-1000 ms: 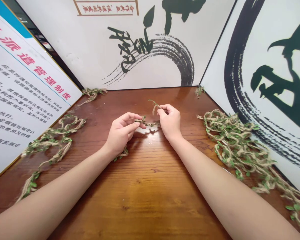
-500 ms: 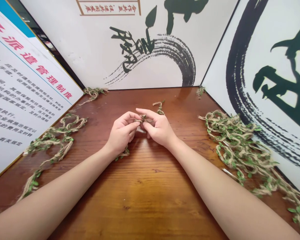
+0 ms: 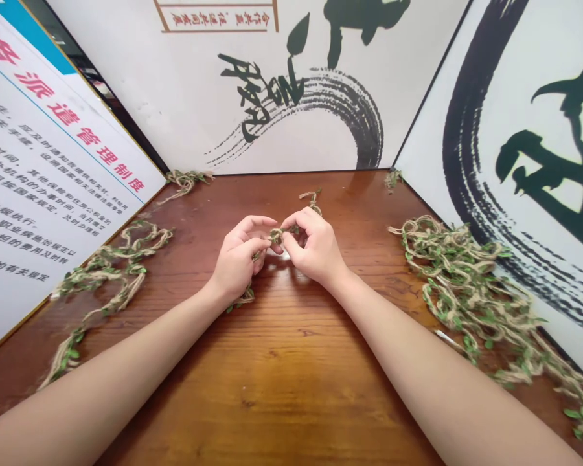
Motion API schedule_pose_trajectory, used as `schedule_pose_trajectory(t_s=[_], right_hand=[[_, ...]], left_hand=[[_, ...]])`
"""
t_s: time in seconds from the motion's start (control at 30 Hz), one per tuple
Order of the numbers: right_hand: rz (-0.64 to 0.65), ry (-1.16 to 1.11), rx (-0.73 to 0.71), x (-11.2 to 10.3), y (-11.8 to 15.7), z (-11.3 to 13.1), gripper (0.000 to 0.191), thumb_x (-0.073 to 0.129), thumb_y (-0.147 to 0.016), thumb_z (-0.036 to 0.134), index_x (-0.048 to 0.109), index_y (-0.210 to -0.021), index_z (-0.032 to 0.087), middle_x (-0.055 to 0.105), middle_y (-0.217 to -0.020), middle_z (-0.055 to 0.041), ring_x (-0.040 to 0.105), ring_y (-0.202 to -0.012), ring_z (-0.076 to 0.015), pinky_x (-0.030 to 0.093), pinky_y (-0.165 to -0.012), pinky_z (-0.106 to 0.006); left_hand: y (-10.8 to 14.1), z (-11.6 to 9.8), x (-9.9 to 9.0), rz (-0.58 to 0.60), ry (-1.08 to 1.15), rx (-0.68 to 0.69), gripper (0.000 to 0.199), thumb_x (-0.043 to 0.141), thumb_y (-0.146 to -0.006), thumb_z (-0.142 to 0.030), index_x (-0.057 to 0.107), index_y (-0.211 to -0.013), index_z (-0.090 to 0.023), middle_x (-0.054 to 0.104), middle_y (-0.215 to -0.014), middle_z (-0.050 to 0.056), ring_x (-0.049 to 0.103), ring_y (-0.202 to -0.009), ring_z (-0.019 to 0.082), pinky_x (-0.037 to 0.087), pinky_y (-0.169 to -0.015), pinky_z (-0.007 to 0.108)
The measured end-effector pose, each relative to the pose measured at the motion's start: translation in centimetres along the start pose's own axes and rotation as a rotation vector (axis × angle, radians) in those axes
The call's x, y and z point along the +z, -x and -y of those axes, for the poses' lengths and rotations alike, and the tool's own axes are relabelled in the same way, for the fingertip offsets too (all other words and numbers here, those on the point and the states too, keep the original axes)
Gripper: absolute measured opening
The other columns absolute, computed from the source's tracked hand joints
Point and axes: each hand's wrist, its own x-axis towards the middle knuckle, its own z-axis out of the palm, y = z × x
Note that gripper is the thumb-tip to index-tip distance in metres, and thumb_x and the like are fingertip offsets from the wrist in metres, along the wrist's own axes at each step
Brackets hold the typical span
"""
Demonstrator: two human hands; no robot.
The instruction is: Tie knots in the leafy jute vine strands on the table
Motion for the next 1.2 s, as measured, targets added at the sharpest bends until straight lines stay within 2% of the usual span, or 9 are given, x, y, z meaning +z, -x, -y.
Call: schedule_pose_trajectory(t_s=[0.13, 0.4, 0.77, 1.0, 1.2], right_hand=[[-0.027, 0.031, -0.018, -0.1, 0.0, 0.0, 0.003, 0.064, -0.082, 0.019, 0.064, -0.081, 0.022, 0.058, -0.08, -0.0015, 0.051, -0.068, -0.0147, 0.043, -0.061, -0.03], [-0.031, 0.016, -0.012, 0.0, 0.0, -0.3, 0.005, 0.065, -0.082, 0.019, 0.066, -0.086, 0.021, 0.055, -0.085, -0.002, 0.05, -0.067, -0.0136, 0.043, -0.06, -0.03], [-0.08, 0.036, 0.05, 0.1, -0.1, -0.4, 0.01, 0.069, -0.083, 0.022, 0.059, -0.083, 0.022, 0.052, -0.09, -0.0013, 0.051, -0.07, -0.0132, 0.049, -0.068, -0.032], [-0.101, 0.004, 0.095, 0.1, -0.3, -0.9, 0.009, 0.068, -0.083, 0.019, 0.06, -0.081, 0.022, 0.054, -0.089, -0.0015, 0.052, -0.072, -0.0137, 0.049, -0.07, -0.031], [-0.124, 0.011, 0.123, 0.1, -0.4, -1.1, 0.008, 0.066, -0.082, 0.016, 0.06, -0.08, 0.021, 0.054, -0.089, -0.0016, 0.051, -0.071, -0.0138, 0.048, -0.07, -0.031]], left_hand=[[-0.1, 0.1, 0.0, -0.005, -0.033, 0.033, 0.026, 0.06, -0.069, -0.018, 0.066, -0.095, -0.019, 0.067, -0.067, 0.001, 0.058, -0.057, 0.014, 0.042, -0.05, 0.025], [0.0, 0.1, 0.1, -0.016, -0.064, 0.039, 0.027, 0.062, -0.068, -0.018, 0.066, -0.094, -0.02, 0.066, -0.066, 0.0, 0.06, -0.063, 0.015, 0.044, -0.053, 0.025], [0.2, -0.3, 0.2, -0.027, -0.064, 0.032, 0.028, 0.063, -0.067, -0.019, 0.064, -0.095, -0.02, 0.065, -0.063, -0.001, 0.055, -0.053, 0.014, 0.042, -0.047, 0.025], [0.1, -0.2, 0.1, -0.022, -0.069, 0.043, 0.026, 0.063, -0.068, -0.018, 0.065, -0.094, -0.02, 0.066, -0.063, 0.0, 0.056, -0.054, 0.013, 0.042, -0.049, 0.025], [0.0, -0.1, 0.1, -0.021, -0.053, 0.012, 0.028, 0.064, -0.068, -0.018, 0.063, -0.095, -0.02, 0.066, -0.063, -0.001, 0.053, -0.05, 0.013, 0.039, -0.043, 0.024]])
